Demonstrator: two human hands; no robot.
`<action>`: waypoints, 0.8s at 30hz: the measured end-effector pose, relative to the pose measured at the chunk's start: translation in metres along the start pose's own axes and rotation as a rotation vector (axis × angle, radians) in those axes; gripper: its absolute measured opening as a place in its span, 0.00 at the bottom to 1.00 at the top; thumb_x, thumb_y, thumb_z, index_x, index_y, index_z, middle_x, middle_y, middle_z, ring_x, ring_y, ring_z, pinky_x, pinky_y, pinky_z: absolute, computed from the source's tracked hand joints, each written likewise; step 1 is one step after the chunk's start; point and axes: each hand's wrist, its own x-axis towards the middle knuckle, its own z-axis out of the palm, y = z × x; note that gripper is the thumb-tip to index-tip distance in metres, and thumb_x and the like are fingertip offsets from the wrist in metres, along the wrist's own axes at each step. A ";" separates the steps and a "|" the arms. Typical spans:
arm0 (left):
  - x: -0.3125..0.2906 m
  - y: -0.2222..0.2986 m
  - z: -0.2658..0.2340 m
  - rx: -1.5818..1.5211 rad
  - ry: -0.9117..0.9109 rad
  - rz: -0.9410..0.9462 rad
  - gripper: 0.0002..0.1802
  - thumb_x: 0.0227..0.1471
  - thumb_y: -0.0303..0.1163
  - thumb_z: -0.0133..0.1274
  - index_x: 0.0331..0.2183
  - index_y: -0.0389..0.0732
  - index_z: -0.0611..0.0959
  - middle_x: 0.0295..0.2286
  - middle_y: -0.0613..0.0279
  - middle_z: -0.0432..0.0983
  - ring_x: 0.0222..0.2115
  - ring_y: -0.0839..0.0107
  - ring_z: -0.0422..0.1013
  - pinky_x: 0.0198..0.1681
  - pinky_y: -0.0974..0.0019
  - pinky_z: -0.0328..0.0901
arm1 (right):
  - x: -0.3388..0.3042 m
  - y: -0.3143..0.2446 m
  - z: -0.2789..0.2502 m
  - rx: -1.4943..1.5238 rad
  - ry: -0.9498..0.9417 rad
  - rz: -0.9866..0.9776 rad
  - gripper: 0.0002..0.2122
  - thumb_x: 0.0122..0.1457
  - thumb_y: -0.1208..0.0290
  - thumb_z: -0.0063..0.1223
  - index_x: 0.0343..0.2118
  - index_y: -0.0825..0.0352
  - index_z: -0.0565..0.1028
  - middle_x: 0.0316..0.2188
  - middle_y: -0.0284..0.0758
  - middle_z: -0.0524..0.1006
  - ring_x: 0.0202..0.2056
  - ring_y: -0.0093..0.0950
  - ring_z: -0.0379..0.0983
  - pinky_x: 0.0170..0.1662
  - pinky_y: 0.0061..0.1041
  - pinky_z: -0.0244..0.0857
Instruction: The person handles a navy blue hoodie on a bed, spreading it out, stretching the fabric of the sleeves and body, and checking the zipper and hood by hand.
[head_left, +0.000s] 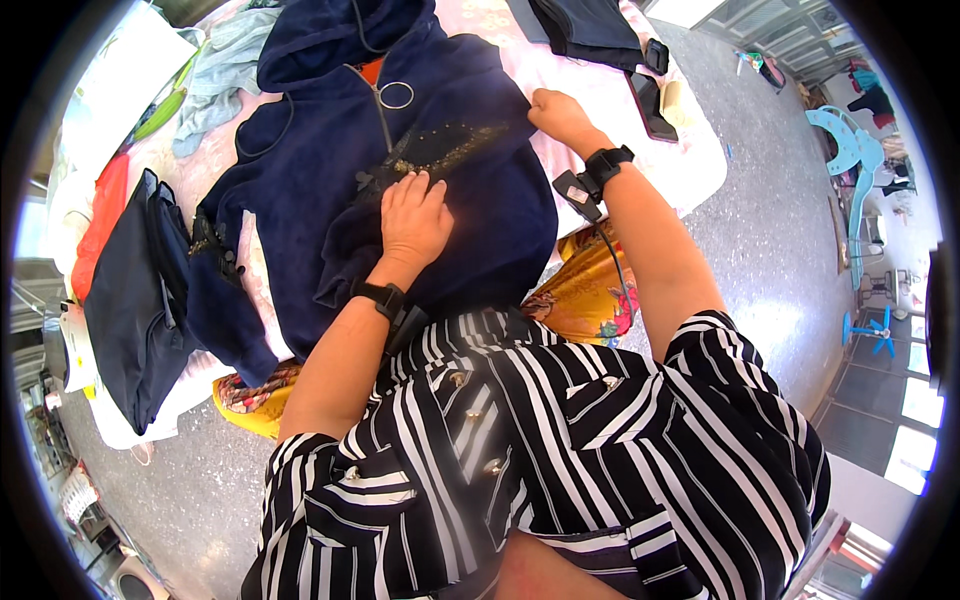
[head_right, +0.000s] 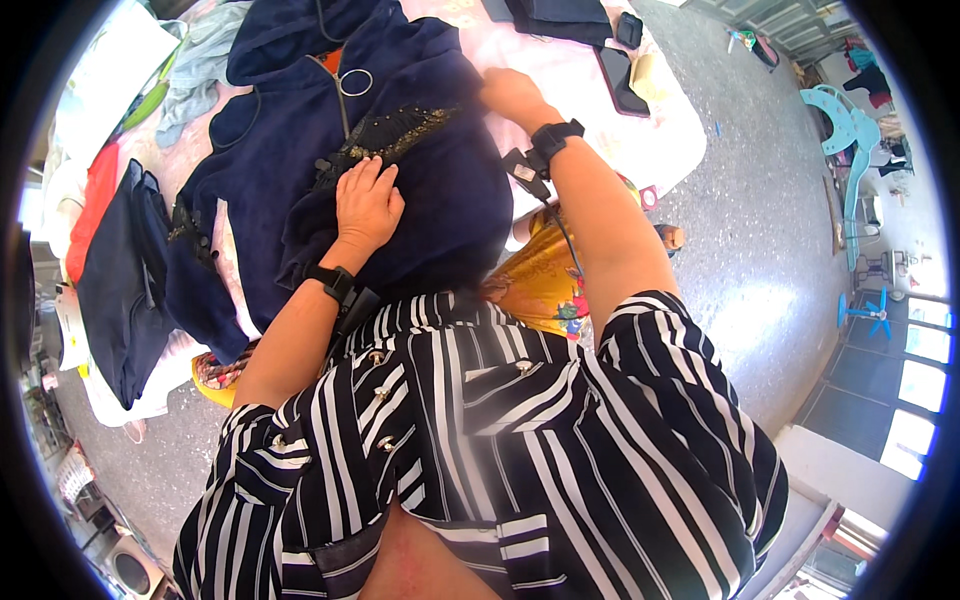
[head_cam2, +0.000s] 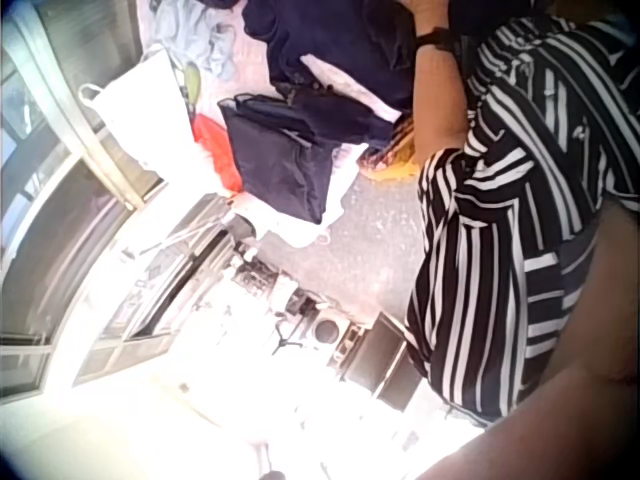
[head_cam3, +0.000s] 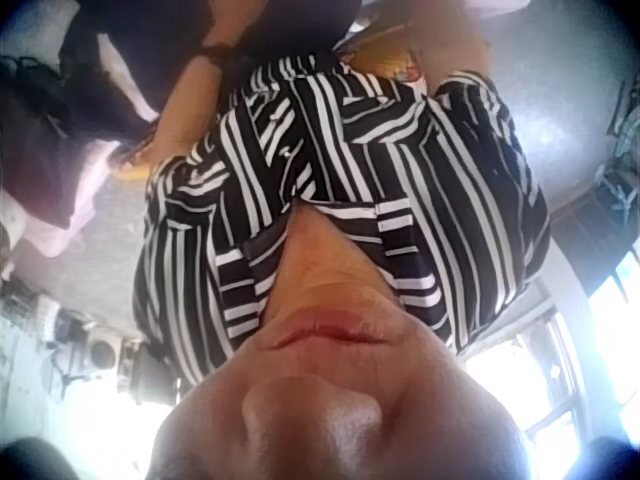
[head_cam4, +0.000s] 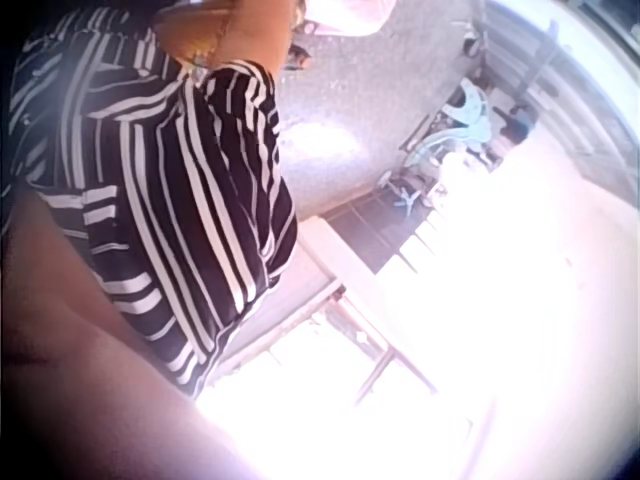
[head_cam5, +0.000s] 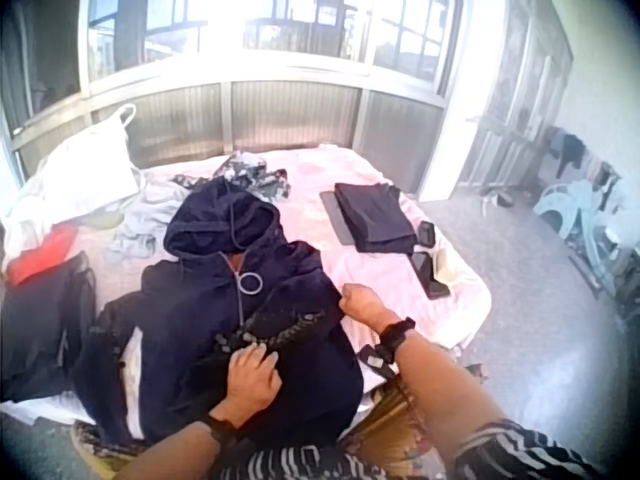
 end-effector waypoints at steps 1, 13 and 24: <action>0.000 0.000 0.000 -0.003 0.003 0.002 0.16 0.37 0.31 0.47 0.34 0.39 0.76 0.38 0.53 0.68 0.42 0.58 0.62 0.46 0.57 0.53 | 0.000 0.006 -0.002 0.004 0.030 0.065 0.08 0.45 0.69 0.39 0.22 0.69 0.69 0.24 0.46 0.71 0.30 0.43 0.67 0.35 0.35 0.60; 0.000 0.000 0.001 -0.003 0.017 0.006 0.16 0.37 0.31 0.47 0.34 0.40 0.76 0.38 0.53 0.68 0.42 0.58 0.62 0.46 0.57 0.53 | 0.012 -0.020 0.002 0.038 -0.077 -0.227 0.08 0.48 0.71 0.39 0.24 0.69 0.69 0.23 0.44 0.71 0.30 0.41 0.67 0.34 0.33 0.60; 0.001 0.000 0.000 0.000 0.016 0.007 0.16 0.36 0.31 0.47 0.34 0.40 0.76 0.37 0.54 0.68 0.42 0.58 0.62 0.46 0.57 0.53 | 0.008 -0.014 0.022 -0.122 -0.193 -0.330 0.06 0.47 0.74 0.40 0.22 0.69 0.70 0.24 0.43 0.70 0.30 0.41 0.66 0.34 0.35 0.60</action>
